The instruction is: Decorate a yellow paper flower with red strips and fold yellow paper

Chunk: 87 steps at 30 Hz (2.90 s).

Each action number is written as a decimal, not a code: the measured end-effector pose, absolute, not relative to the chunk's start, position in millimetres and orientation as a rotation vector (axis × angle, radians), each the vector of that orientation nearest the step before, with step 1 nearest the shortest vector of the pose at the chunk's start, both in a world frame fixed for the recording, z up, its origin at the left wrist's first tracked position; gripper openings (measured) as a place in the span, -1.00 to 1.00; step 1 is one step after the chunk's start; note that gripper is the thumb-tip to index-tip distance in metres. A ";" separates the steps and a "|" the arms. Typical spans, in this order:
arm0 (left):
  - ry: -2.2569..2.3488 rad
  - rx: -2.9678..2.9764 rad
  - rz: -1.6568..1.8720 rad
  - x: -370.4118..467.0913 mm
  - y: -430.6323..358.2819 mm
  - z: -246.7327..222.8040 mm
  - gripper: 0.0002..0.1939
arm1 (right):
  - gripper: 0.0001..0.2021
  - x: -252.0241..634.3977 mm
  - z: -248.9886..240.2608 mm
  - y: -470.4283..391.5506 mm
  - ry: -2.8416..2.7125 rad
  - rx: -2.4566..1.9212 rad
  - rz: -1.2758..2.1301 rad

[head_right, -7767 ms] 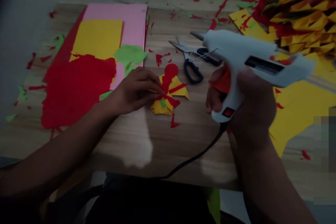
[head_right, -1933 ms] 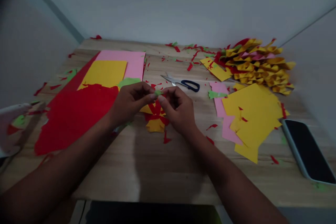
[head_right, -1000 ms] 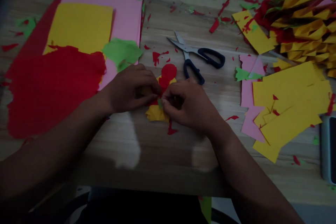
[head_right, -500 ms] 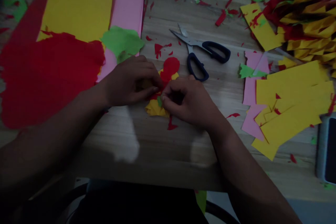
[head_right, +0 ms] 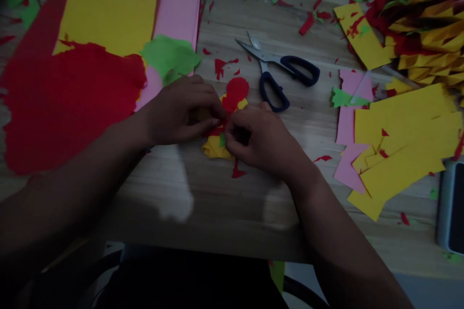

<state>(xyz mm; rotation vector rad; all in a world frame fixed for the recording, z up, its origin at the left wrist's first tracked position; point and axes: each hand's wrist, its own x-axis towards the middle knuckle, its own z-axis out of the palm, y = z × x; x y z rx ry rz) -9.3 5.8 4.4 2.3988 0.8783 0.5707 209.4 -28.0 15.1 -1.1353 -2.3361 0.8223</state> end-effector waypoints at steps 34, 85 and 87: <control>0.983 2.443 0.468 -7.3 -2.7 5.4 -0.75 | -0.87 211.6 22.6 -27.6 -2.467 -1.149 0.766; 1.136 2.414 0.536 2.7 -7.7 1.1 -0.83 | -0.86 204.2 10.8 -37.2 -2.129 -1.428 0.629; 1.134 2.414 0.536 2.6 -7.2 1.7 -0.84 | -0.83 206.2 10.6 -37.7 -2.105 -1.429 0.615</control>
